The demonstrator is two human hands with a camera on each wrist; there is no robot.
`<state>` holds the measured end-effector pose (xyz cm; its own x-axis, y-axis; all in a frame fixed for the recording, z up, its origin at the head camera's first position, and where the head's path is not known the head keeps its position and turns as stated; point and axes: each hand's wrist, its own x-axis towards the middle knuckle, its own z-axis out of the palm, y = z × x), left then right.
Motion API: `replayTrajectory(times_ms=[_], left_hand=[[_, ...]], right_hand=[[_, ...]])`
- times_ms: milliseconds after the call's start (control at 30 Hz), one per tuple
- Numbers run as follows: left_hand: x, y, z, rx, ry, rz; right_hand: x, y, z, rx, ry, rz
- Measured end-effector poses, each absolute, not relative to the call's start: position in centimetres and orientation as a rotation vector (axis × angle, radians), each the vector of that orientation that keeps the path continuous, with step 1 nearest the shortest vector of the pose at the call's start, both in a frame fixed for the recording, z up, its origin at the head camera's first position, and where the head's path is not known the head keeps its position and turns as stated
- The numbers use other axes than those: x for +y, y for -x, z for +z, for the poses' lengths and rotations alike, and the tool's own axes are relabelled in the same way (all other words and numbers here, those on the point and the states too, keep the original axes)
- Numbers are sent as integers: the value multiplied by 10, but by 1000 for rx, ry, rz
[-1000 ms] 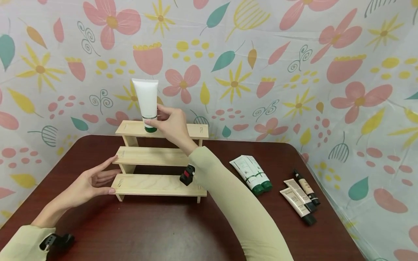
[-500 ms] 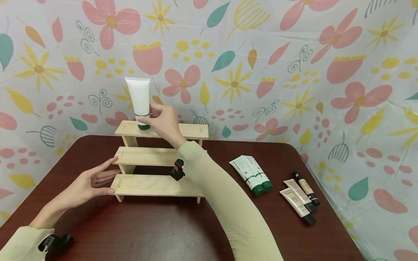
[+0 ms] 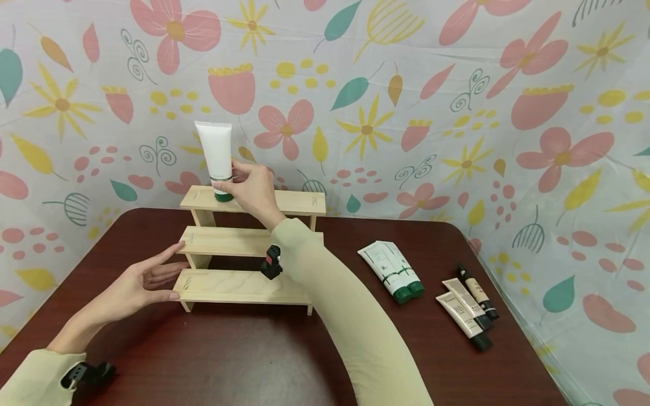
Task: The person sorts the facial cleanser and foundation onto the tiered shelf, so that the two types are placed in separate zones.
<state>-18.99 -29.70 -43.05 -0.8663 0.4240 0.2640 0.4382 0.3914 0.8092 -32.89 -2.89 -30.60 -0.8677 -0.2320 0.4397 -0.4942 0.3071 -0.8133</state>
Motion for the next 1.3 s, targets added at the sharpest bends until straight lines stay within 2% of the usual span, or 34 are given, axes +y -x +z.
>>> replayTrajectory(times_ms=[1300], left_hand=[[-296,192,-433,-2615,798,-1519]], right_hand=[[-30,329,-307,-2363,-720,1521]])
